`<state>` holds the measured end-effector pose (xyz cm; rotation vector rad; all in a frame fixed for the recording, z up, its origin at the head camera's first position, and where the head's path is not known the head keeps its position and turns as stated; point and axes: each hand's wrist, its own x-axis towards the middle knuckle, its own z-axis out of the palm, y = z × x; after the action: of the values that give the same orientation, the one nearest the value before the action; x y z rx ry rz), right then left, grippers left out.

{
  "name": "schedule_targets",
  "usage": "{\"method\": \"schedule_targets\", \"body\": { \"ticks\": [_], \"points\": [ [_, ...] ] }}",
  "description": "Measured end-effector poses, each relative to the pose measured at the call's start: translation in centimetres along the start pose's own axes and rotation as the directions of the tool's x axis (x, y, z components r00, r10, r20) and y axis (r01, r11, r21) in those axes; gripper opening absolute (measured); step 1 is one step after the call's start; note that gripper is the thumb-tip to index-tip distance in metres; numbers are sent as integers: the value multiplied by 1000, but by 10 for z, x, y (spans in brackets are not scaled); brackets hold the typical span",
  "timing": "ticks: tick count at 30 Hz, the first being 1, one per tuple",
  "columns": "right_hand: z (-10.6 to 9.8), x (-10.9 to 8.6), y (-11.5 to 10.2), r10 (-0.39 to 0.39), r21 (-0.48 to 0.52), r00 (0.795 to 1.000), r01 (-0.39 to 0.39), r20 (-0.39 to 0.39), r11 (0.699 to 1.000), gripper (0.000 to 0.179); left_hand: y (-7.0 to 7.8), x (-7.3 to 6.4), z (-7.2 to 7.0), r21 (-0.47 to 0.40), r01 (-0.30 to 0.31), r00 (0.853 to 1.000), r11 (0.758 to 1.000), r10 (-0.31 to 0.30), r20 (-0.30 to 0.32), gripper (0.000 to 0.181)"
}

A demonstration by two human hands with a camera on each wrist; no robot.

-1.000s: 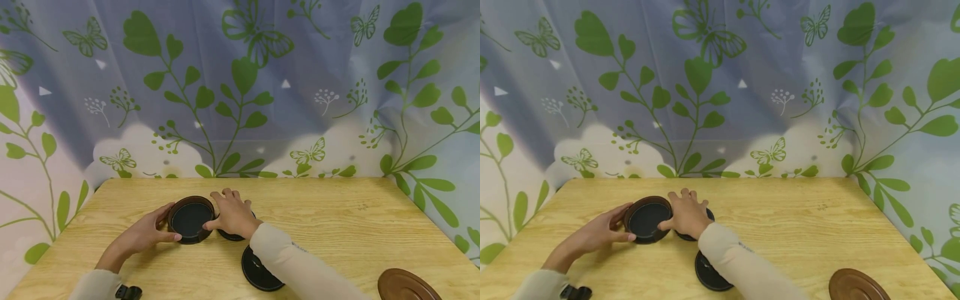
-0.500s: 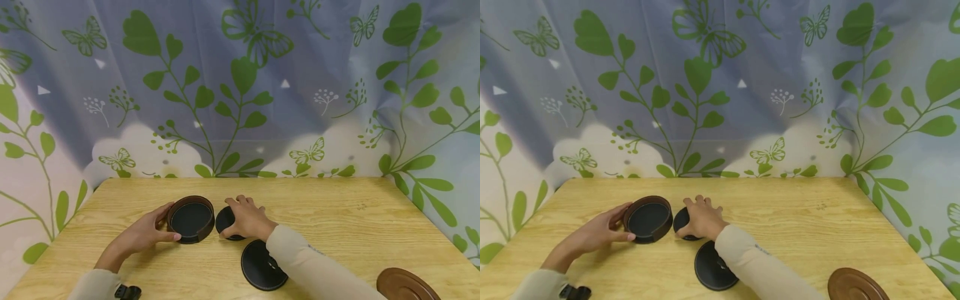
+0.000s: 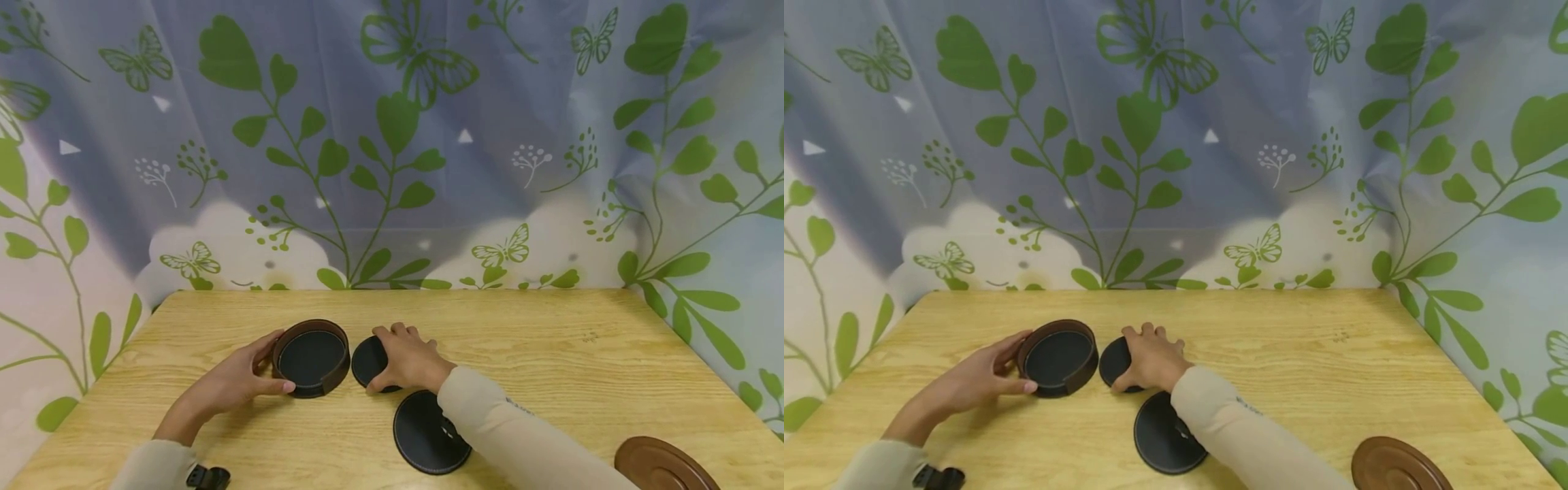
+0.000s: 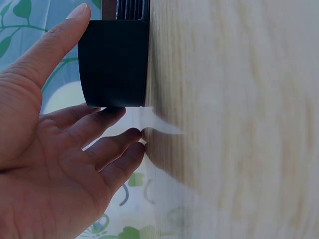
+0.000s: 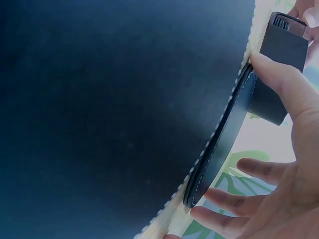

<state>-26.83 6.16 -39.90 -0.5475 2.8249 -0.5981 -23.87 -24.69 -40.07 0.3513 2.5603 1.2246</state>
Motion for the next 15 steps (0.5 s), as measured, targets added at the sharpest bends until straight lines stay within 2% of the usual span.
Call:
{"method": "schedule_targets", "body": {
  "ticks": [15],
  "points": [
    [-1,0,-3,-1,-36,1000,1,4,999,99,1,-1,-1,-8,4,1000,1000,-4,12,114]
  ]
}}
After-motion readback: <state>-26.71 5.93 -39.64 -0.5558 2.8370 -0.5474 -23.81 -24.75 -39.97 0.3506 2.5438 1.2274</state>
